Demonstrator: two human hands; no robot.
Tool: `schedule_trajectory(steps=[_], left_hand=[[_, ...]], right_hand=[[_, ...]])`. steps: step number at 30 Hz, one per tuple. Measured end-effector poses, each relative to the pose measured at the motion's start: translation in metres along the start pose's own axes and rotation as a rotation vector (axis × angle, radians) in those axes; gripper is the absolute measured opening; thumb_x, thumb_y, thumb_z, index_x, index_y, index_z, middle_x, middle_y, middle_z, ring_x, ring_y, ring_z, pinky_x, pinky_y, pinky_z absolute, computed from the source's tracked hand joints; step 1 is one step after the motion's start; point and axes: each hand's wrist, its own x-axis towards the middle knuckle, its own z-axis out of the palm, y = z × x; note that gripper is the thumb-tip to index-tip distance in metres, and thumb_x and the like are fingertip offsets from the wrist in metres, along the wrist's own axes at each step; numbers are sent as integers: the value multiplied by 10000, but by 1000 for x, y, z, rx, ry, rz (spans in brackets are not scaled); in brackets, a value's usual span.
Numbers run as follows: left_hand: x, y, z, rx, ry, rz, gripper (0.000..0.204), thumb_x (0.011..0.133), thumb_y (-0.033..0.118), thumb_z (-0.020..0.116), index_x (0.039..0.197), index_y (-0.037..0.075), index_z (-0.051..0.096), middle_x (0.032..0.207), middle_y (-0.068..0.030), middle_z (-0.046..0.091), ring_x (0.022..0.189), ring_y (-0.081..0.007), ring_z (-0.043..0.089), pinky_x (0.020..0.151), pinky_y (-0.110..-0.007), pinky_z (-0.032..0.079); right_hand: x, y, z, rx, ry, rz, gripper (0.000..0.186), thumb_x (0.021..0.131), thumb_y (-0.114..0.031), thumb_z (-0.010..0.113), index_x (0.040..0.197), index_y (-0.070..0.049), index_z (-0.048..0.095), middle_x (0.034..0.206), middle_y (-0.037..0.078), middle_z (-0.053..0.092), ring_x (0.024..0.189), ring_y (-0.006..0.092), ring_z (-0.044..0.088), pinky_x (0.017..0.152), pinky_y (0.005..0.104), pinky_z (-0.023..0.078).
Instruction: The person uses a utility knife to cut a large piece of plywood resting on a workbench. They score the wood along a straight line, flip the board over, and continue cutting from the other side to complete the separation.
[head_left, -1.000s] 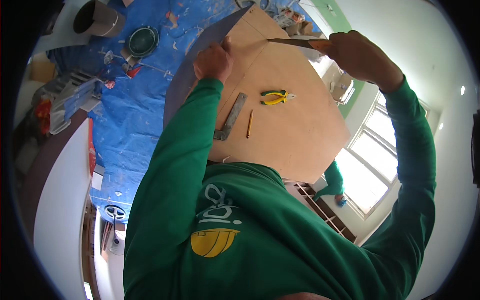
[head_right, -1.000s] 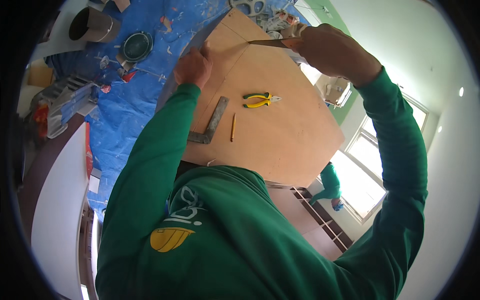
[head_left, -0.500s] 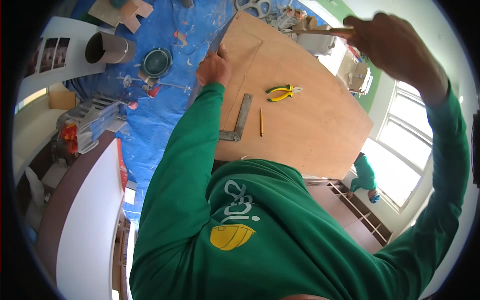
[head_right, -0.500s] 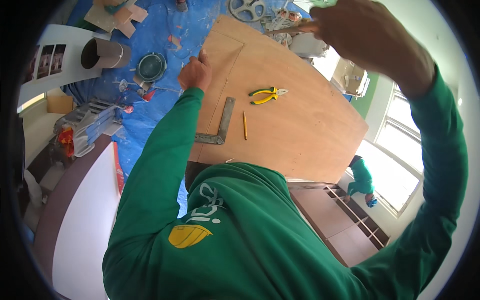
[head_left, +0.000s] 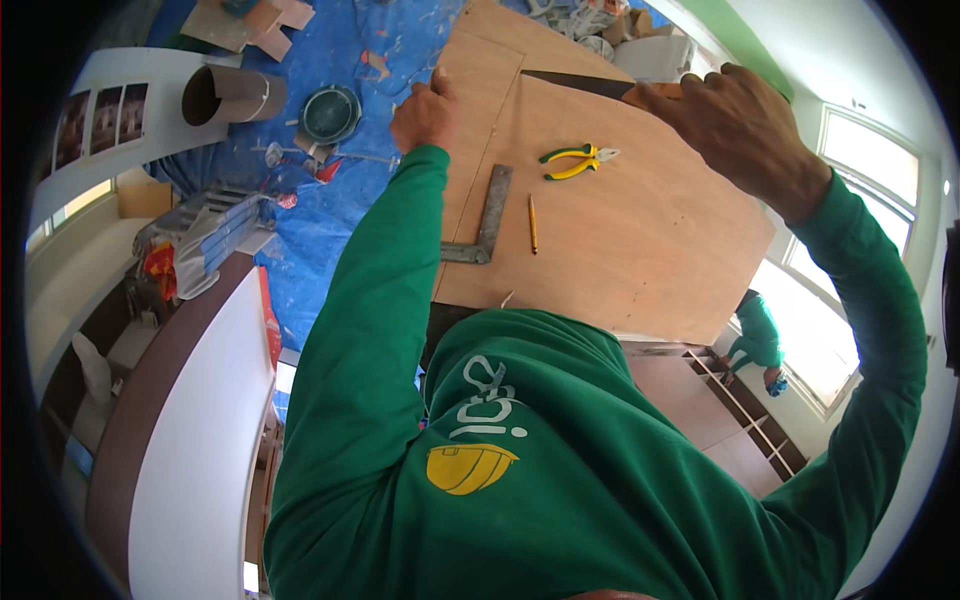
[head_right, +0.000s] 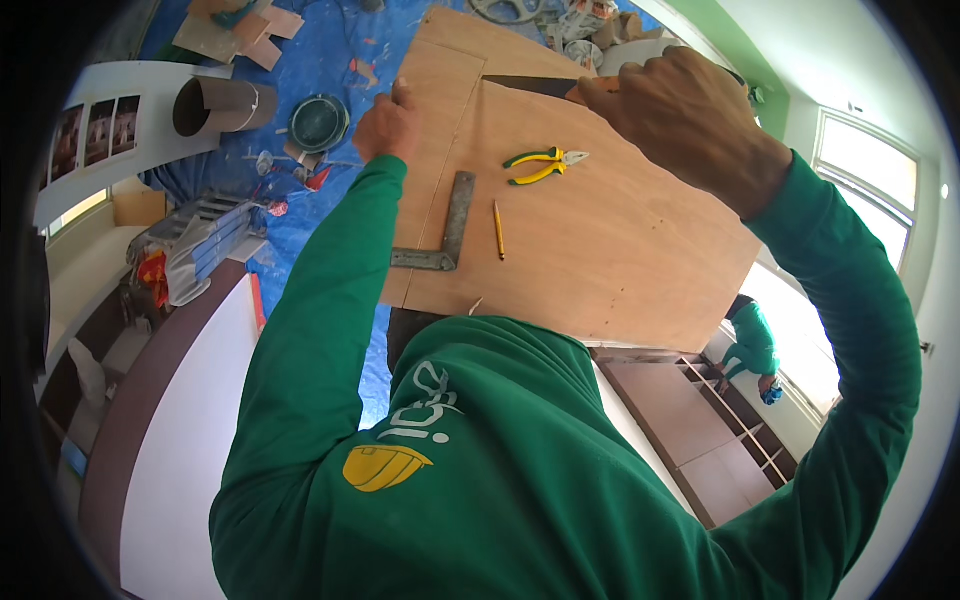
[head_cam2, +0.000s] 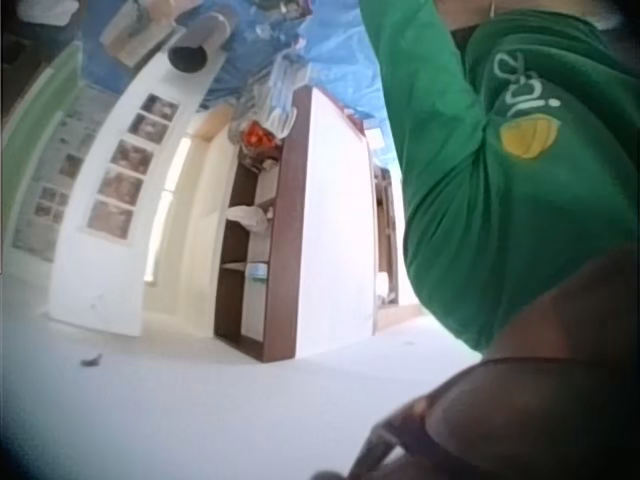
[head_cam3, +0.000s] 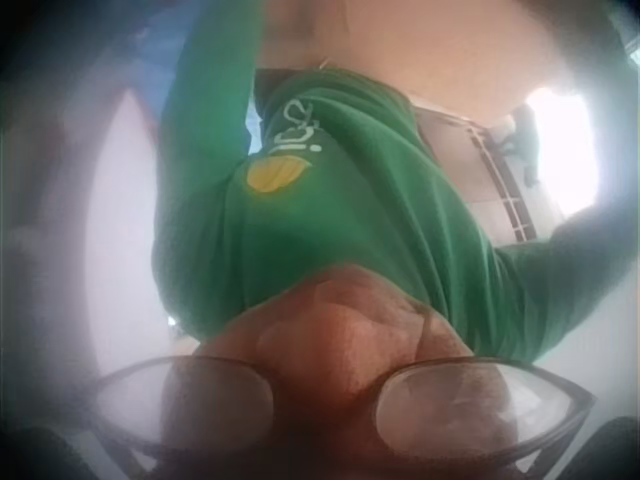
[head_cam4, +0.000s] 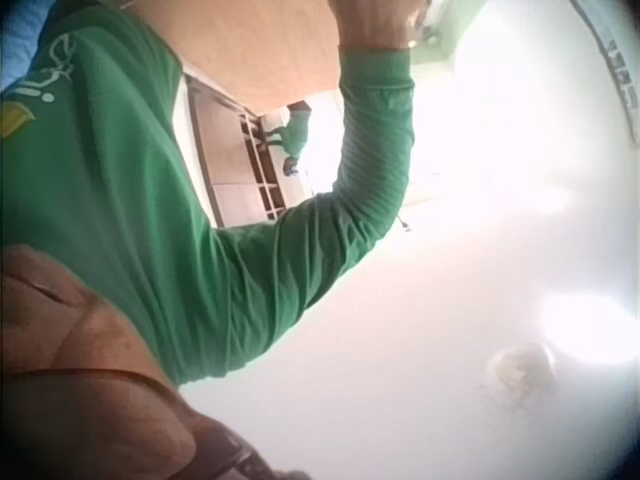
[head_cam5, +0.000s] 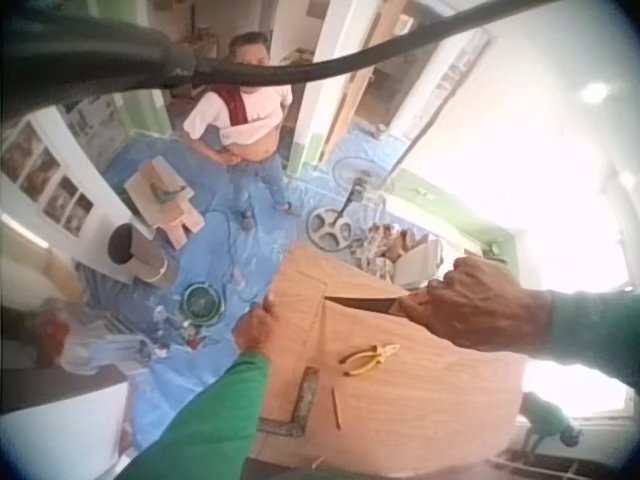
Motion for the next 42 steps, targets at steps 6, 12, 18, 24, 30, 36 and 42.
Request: schedule_trajectory(steps=[6,12,18,24,30,36,42], left_hand=[[-3,3,-2,22,-22,-7,726,1119,617,362,1050,2,744,953,-248,799,958,-444,780,857,-558,614],[-1,4,-5,30,-32,-18,742,1118,626,349,1067,2,747,976,-243,802,972,-445,779,860,-556,614],[-1,4,-5,21,-34,-10,728,1118,617,359,1056,4,747,971,-247,801,972,-445,779,857,-555,616],[-2,2,-3,11,2,-10,690,1118,595,390,1024,10,744,935,-236,802,941,-439,785,844,-552,621],[-1,0,-2,7,-2,-2,670,1118,588,405,1020,19,745,930,-230,803,940,-429,787,837,-541,625],[0,3,-1,1,4,14,676,1118,592,398,1023,17,740,926,-245,797,931,-443,782,848,-559,616],[-1,-1,-3,-38,-25,0,699,1123,603,366,1009,19,731,949,-263,789,939,-472,766,863,-595,594]], right_hand=[[6,-1,-4,-17,38,-4,77,1034,-196,664,1074,-131,667,684,51,614,660,223,714,630,392,580],[9,-10,-16,-3,74,-44,71,1018,-193,682,1045,-128,681,681,67,612,712,227,731,679,376,621],[23,-1,-20,-52,17,-87,297,997,-154,695,1290,-200,710,726,52,630,658,216,697,641,378,565],[23,-3,-24,84,-49,-32,91,960,-140,713,1014,-174,778,735,63,699,767,244,757,652,380,624],[40,-9,-41,49,64,-55,57,920,-111,734,956,-145,762,705,58,696,743,239,754,664,380,609],[67,-8,-51,53,75,-89,130,874,-114,766,745,-129,774,714,55,722,767,227,767,667,344,603],[80,-12,-38,-42,-32,-115,123,863,-124,762,757,-161,813,747,7,745,834,211,779,677,348,600]])
